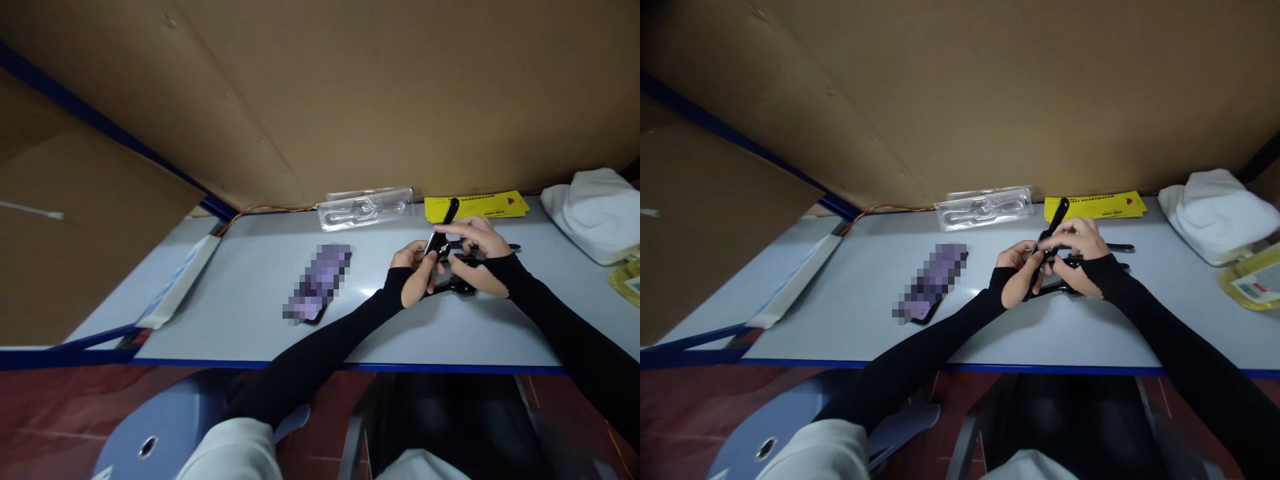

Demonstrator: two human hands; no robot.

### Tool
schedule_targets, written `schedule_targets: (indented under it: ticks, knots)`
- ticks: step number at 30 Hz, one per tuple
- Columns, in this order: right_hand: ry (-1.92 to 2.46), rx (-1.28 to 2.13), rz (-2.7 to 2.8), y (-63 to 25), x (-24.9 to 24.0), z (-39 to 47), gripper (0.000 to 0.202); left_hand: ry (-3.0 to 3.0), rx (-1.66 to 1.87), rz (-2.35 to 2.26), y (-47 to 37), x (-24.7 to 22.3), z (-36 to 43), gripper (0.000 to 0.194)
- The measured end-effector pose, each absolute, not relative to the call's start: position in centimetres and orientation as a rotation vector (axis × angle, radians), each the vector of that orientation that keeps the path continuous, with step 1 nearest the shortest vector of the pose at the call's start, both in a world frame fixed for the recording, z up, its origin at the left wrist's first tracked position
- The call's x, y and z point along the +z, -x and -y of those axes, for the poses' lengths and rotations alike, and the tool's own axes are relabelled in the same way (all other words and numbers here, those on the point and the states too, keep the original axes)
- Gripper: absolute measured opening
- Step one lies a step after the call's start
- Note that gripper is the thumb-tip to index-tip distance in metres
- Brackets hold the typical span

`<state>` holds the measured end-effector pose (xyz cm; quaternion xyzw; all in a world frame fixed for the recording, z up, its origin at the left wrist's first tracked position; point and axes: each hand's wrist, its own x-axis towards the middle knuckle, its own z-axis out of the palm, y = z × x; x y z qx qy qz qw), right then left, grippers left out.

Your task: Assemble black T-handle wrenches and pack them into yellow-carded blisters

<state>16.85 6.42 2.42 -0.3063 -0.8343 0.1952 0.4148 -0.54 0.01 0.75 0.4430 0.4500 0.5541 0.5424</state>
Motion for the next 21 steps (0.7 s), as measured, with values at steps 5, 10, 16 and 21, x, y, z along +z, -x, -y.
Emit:
schedule_targets:
  ticks: [5, 10, 16, 21]
  knots:
    - [0.799, 0.438, 2.102, -17.3, 3.1, -6.3, 0.018, -1.057, 1.311, -1.053, 0.4, 0.8, 0.1, 0.05]
    - [0.813, 0.493, 2.097, -17.0, 3.8, -5.5, 0.01, -1.055, 1.355, -1.069, 0.4, 0.8, -0.1, 0.051]
    - [0.818, 0.499, 2.067, -16.4, 3.5, -5.1, 0.015, -1.044, 1.405, -1.089, 0.6, 1.2, -0.1, 0.051]
    - [0.803, 0.466, 2.079, -16.4, 3.1, -5.2, 0.032, -1.059, 1.375, -1.081, 0.4, 1.1, 0.2, 0.053]
